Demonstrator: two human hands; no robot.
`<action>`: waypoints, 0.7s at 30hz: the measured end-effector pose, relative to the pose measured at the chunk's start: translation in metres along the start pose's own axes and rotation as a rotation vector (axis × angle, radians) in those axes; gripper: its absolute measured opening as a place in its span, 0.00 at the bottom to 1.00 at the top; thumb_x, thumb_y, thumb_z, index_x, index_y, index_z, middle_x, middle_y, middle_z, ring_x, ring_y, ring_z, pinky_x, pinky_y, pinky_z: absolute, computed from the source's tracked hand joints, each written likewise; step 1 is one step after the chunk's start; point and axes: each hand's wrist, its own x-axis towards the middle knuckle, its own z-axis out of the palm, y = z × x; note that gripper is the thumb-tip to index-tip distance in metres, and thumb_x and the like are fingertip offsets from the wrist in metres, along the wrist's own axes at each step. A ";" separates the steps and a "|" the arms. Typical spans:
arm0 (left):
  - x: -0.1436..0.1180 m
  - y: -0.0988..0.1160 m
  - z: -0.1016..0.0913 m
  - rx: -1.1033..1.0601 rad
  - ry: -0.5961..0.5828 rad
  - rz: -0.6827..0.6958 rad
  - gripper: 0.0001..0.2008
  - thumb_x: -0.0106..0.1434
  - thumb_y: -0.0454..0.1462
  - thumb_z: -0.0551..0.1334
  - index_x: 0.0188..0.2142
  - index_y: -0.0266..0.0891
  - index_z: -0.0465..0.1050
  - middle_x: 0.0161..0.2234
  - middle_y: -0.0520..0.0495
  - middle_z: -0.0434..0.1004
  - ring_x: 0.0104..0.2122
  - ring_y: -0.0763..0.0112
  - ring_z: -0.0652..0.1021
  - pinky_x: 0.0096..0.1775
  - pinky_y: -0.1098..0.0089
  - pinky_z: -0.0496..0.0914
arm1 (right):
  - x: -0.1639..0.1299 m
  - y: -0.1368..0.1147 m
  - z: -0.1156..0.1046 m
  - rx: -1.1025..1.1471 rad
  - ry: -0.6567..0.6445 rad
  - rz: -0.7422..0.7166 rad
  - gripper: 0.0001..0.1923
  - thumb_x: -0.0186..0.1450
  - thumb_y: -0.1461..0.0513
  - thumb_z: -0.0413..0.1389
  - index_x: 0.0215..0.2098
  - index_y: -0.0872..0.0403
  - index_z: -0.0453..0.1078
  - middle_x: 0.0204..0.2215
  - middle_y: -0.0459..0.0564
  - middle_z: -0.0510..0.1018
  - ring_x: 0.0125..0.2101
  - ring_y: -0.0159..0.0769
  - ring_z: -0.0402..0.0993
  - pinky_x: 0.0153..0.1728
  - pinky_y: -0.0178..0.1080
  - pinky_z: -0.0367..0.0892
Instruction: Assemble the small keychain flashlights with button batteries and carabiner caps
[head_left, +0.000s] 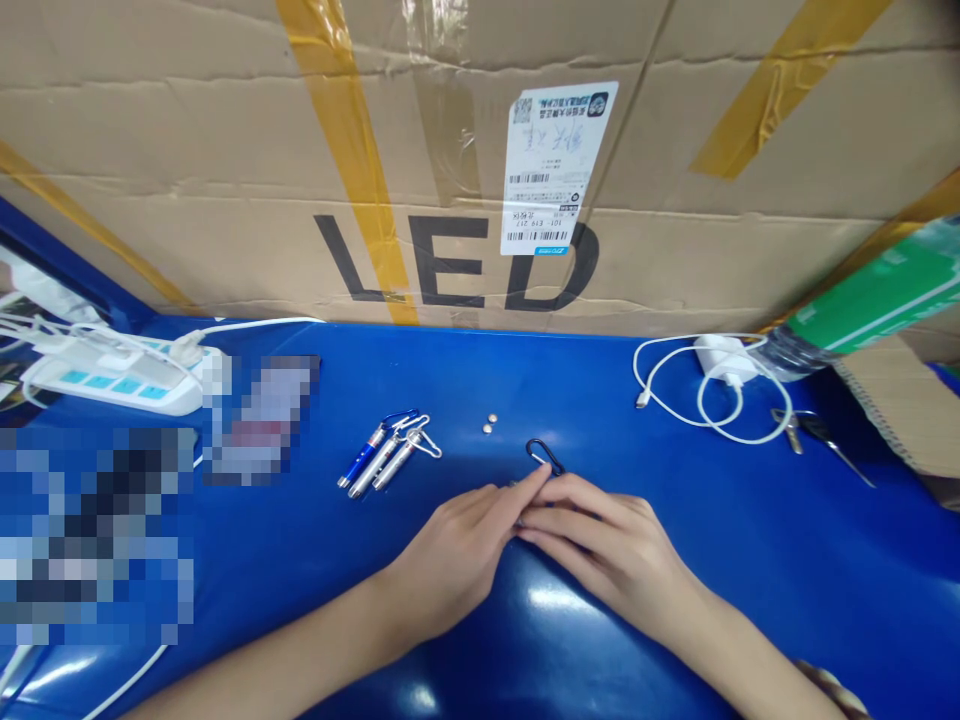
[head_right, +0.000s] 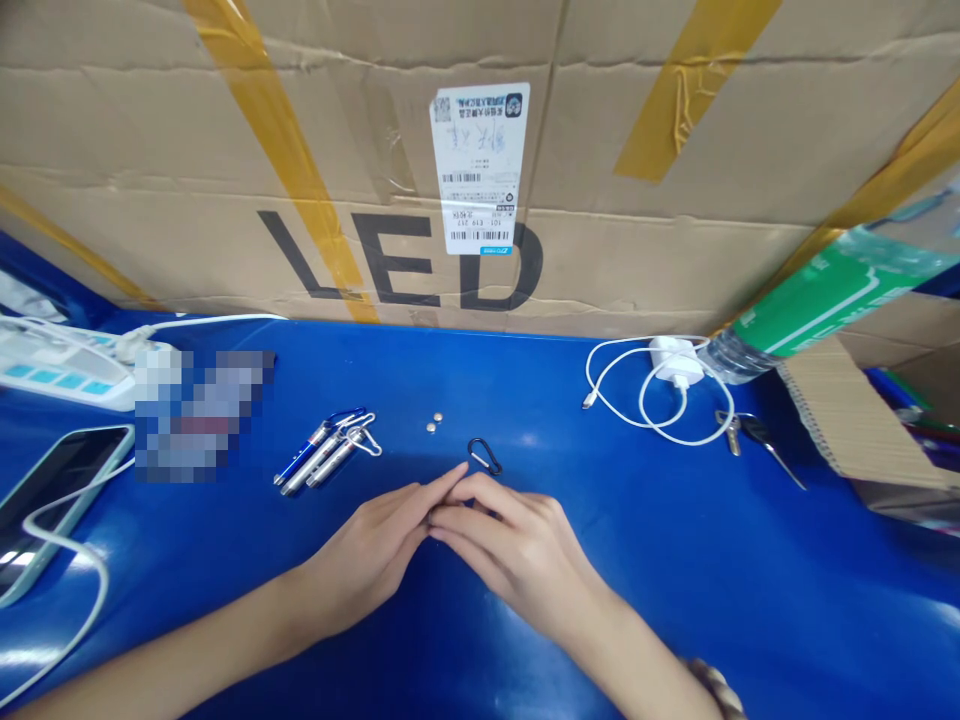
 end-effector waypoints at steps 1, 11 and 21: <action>0.000 0.000 0.000 0.006 0.000 0.001 0.29 0.66 0.26 0.46 0.64 0.42 0.38 0.52 0.42 0.71 0.48 0.65 0.75 0.48 0.61 0.71 | 0.000 0.000 0.000 0.002 -0.007 0.005 0.08 0.66 0.64 0.52 0.37 0.55 0.74 0.36 0.49 0.77 0.30 0.28 0.76 0.28 0.29 0.70; 0.009 0.004 -0.009 -0.176 0.291 -0.210 0.12 0.66 0.30 0.52 0.47 0.40 0.68 0.41 0.47 0.78 0.40 0.69 0.77 0.43 0.70 0.72 | 0.001 -0.004 -0.002 -0.054 0.185 0.090 0.05 0.63 0.66 0.56 0.38 0.55 0.72 0.31 0.48 0.77 0.22 0.26 0.73 0.22 0.28 0.67; 0.011 0.004 -0.015 -0.172 0.309 -0.281 0.08 0.66 0.29 0.53 0.39 0.40 0.69 0.42 0.46 0.77 0.44 0.66 0.75 0.48 0.64 0.68 | 0.000 -0.005 -0.002 -0.101 0.237 0.070 0.09 0.62 0.68 0.56 0.40 0.53 0.70 0.30 0.47 0.78 0.21 0.27 0.73 0.20 0.30 0.65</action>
